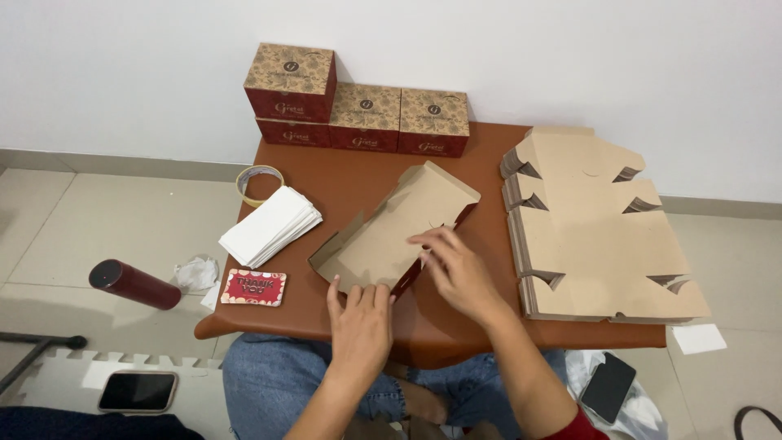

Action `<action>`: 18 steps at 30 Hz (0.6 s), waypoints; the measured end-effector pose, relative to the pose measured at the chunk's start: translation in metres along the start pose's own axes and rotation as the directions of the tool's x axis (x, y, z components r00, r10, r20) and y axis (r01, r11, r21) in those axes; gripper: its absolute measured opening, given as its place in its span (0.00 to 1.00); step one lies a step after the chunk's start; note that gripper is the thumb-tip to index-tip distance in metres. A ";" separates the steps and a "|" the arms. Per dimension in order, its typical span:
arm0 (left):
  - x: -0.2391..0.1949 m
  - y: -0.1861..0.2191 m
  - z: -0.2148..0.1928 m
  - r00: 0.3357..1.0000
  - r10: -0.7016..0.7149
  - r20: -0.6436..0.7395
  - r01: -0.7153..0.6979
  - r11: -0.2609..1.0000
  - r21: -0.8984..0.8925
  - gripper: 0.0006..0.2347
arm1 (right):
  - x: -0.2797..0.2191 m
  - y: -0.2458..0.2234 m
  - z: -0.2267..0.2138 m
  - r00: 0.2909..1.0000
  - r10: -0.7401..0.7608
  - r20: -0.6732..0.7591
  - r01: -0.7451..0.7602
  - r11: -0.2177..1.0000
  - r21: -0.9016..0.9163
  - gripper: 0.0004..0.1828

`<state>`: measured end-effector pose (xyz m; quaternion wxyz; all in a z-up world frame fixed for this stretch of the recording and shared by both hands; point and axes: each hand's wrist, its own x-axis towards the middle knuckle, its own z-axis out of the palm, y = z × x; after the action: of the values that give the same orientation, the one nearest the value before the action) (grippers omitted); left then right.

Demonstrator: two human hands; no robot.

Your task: The person assembles flat cardboard pieces into small boxes by folding the sides and tucking the flaps. They place a white paper insert and a small card into each box, then close the lid and stack the finished boxes on the table.

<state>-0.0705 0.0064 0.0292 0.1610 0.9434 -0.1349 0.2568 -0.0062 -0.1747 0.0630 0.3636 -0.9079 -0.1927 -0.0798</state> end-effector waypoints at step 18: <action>0.004 0.001 -0.001 0.999 -0.012 -0.029 0.011 1.000 -0.023 0.03 | -0.010 0.008 -0.001 0.987 -0.071 -0.146 0.091 0.987 0.136 0.10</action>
<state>-0.0685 0.0056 0.0325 0.1753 0.9383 -0.1300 0.2683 -0.0124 -0.1832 0.0557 0.4364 -0.8632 -0.2085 -0.1446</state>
